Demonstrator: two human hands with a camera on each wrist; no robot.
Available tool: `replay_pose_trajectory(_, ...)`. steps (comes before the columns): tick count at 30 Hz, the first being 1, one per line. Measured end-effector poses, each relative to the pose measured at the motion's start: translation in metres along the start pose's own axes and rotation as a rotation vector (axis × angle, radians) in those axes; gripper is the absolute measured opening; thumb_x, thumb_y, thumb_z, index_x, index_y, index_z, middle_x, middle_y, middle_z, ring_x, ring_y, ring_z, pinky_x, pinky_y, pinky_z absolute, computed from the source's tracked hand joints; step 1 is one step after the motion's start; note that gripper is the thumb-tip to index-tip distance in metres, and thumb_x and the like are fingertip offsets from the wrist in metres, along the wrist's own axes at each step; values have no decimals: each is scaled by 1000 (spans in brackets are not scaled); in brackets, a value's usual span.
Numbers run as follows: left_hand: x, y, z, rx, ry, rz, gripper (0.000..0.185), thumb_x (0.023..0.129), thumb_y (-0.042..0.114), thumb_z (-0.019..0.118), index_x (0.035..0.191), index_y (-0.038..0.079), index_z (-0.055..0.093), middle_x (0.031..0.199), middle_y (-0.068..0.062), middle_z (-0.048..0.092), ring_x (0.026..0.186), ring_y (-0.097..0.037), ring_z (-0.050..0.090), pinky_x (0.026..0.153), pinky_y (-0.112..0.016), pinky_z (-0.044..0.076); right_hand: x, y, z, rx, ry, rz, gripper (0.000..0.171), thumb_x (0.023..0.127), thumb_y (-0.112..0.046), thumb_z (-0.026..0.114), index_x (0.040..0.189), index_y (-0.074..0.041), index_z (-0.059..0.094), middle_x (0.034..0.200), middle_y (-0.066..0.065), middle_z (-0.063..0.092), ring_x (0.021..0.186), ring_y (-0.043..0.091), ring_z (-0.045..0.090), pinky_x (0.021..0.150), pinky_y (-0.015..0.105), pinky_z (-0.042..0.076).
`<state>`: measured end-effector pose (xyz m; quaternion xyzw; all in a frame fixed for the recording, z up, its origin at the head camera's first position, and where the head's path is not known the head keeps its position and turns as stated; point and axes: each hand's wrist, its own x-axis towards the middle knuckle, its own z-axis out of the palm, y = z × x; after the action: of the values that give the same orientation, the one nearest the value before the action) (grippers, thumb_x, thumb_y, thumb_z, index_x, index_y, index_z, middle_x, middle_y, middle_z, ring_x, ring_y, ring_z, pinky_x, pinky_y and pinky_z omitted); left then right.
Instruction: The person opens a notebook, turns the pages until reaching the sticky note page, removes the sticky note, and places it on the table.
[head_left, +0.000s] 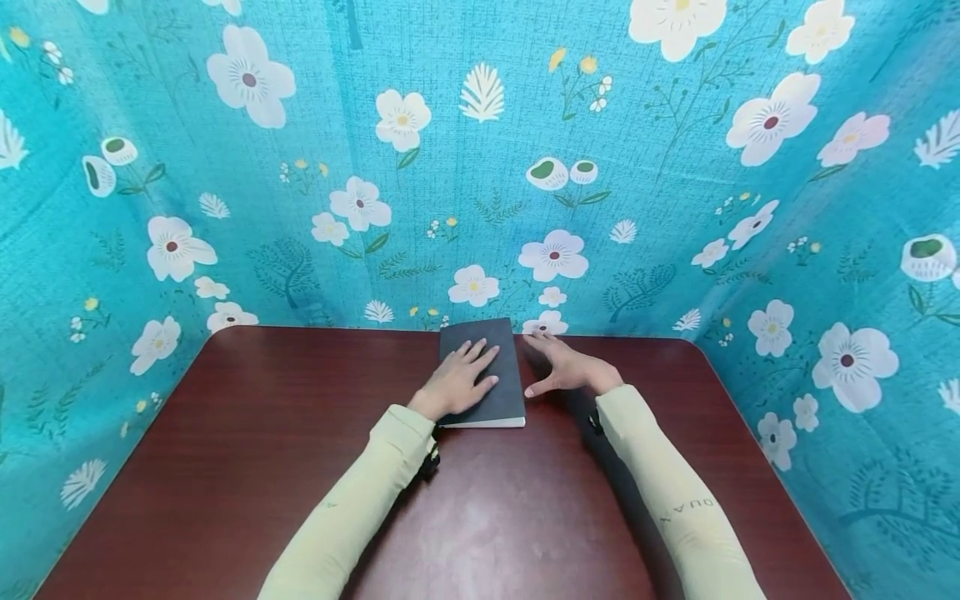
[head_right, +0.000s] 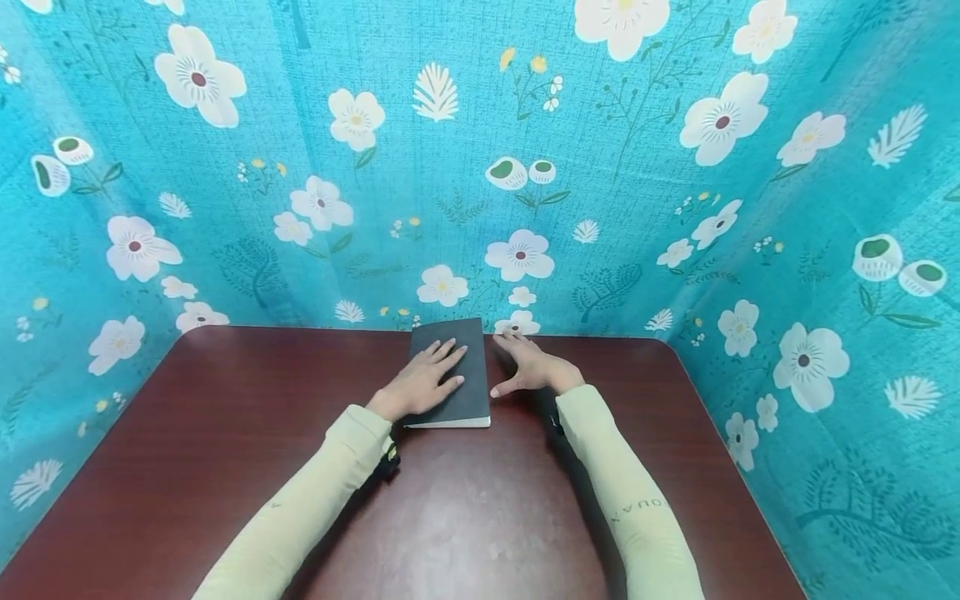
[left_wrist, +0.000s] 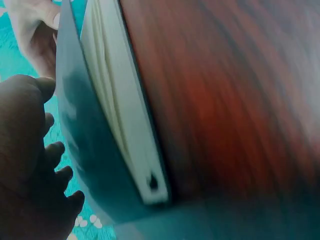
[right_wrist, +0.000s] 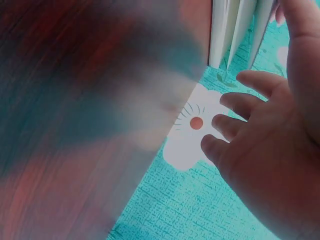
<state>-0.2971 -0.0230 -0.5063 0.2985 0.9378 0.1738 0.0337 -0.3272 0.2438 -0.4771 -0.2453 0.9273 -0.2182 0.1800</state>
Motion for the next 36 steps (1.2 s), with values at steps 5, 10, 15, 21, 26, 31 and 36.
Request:
replay_pose_trajectory(5, 3, 8, 9, 35, -62, -33, 61, 108, 46, 42, 162, 22, 29, 169, -10, 21, 156, -37, 18, 123, -57, 22, 4, -2, 5, -22, -35, -12, 117, 79, -50, 85, 163, -4, 19, 170, 21, 10, 156, 43, 4, 120, 66, 20)
replay_pose_trajectory(10, 4, 11, 14, 54, -143, -81, 61, 108, 47, 42, 162, 23, 30, 171, -8, 18, 158, -34, 12, 126, -55, 14, 9, 2, 13, -66, -59, 7, 121, 76, -52, 87, 163, -6, 18, 170, 21, 8, 156, 43, 3, 120, 66, 19)
replay_pose_trajectory(15, 4, 13, 14, 46, -137, -97, 60, 107, 45, 46, 161, 21, 34, 170, -9, 21, 157, -35, 14, 126, -55, 14, 13, 3, 18, -73, -69, 33, 123, 74, -54, 87, 164, -8, 18, 170, 20, 6, 157, 41, 2, 121, 64, 20)
replay_pose_trajectory(21, 7, 12, 16, 49, -142, -91, 61, 107, 47, 46, 161, 23, 33, 170, -8, 21, 157, -35, 14, 126, -55, 15, 15, 3, 20, -85, -79, 39, 123, 75, -55, 86, 164, -9, 17, 170, 21, 5, 157, 41, 1, 121, 64, 20)
replay_pose_trajectory(26, 9, 8, 21, 32, -126, -85, 61, 106, 48, 47, 160, 24, 35, 169, -7, 22, 157, -34, 14, 125, -56, 15, 16, 5, 21, -92, -81, 39, 123, 74, -55, 87, 164, -10, 17, 170, 20, 5, 157, 40, 1, 122, 63, 20)
replay_pose_trajectory(31, 11, 10, 20, 13, -107, -88, 59, 106, 45, 48, 159, 22, 37, 169, -9, 23, 157, -35, 16, 125, -58, 16, 16, 4, 19, -67, -69, 22, 123, 72, -53, 89, 164, -9, 19, 170, 21, 4, 157, 40, 1, 121, 64, 20)
replay_pose_trajectory(36, 8, 16, 15, 17, -96, -88, 57, 106, 41, 50, 157, 17, 42, 167, -13, 27, 155, -39, 19, 123, -60, 19, 16, 4, 19, -50, -68, 14, 124, 72, -53, 89, 164, -9, 19, 170, 21, 3, 157, 41, 0, 121, 64, 20)
